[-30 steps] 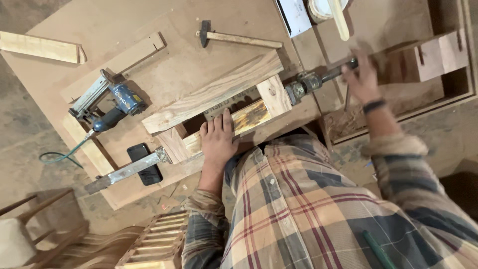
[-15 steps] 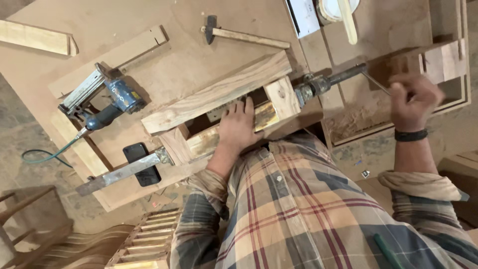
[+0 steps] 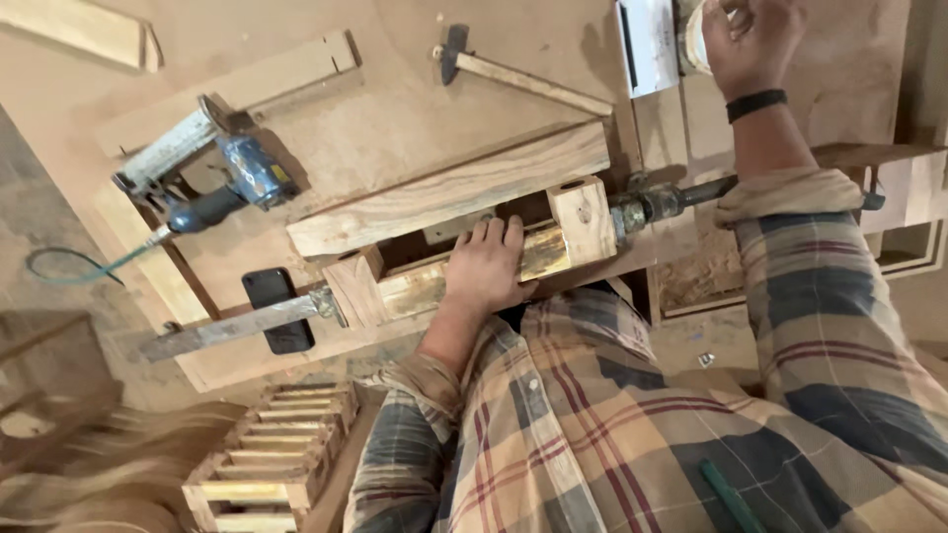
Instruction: The person fits a wooden rail into a frame assembly on the workbench, taps pieces into alignment with a hammer, applies glue from a bottle, and uses a pneumatic nail gun to fasten the joints. They reposition the frame, adjust clamps, and press the assembled parts together while working around the bench.
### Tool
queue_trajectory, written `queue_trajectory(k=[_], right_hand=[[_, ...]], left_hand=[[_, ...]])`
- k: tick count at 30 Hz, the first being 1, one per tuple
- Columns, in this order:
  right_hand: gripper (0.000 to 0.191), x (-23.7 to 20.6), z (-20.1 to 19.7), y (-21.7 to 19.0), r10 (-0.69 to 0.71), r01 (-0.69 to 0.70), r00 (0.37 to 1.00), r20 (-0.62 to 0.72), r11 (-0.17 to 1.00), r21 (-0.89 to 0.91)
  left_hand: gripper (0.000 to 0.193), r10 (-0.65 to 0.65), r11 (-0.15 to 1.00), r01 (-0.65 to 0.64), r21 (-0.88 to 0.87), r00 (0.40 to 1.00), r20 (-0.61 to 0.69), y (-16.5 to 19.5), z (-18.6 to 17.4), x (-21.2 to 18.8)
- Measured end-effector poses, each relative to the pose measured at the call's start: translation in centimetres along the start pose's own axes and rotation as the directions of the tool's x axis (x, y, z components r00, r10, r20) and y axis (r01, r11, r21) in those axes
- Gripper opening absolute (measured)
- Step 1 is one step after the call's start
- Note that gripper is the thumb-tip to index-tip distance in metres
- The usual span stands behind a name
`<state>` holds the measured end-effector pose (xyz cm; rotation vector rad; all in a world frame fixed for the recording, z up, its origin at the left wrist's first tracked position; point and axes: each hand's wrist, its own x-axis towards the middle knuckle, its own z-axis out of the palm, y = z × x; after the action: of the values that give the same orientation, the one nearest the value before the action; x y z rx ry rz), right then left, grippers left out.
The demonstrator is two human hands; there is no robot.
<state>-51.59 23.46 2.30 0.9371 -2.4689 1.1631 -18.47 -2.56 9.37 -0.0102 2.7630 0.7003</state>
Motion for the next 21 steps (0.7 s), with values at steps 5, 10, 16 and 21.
queue_trajectory(k=[5, 10, 16, 21], right_hand=[[0.007, -2.8, -4.0, -2.8, 0.085, -0.086, 0.996, -0.012, 0.996, -0.004], [0.021, -10.2, -7.9, -4.8, 0.424, -0.321, 0.879, 0.219, 0.865, -0.386], [0.036, -25.1, -10.2, -8.2, 0.706, -0.700, 0.707, 0.028, 0.706, -0.110], [0.053, -28.5, -11.8, -9.7, 0.790, -0.729, 0.586, 0.179, 0.611, -0.310]], left_hand=[[0.093, -0.016, 0.998, 0.012, 0.054, 0.997, 0.070, 0.7, -0.3, -0.3], [0.096, -0.002, 0.999, 0.003, 0.033, 1.000, -0.011, 1.1, -0.2, -1.0], [0.094, 0.032, 0.996, -0.027, 0.090, 0.998, -0.052, 0.9, 0.6, -1.1], [0.091, 0.030, 0.996, -0.030, 0.084, 1.000, 0.000, 0.7, 0.9, -1.2]])
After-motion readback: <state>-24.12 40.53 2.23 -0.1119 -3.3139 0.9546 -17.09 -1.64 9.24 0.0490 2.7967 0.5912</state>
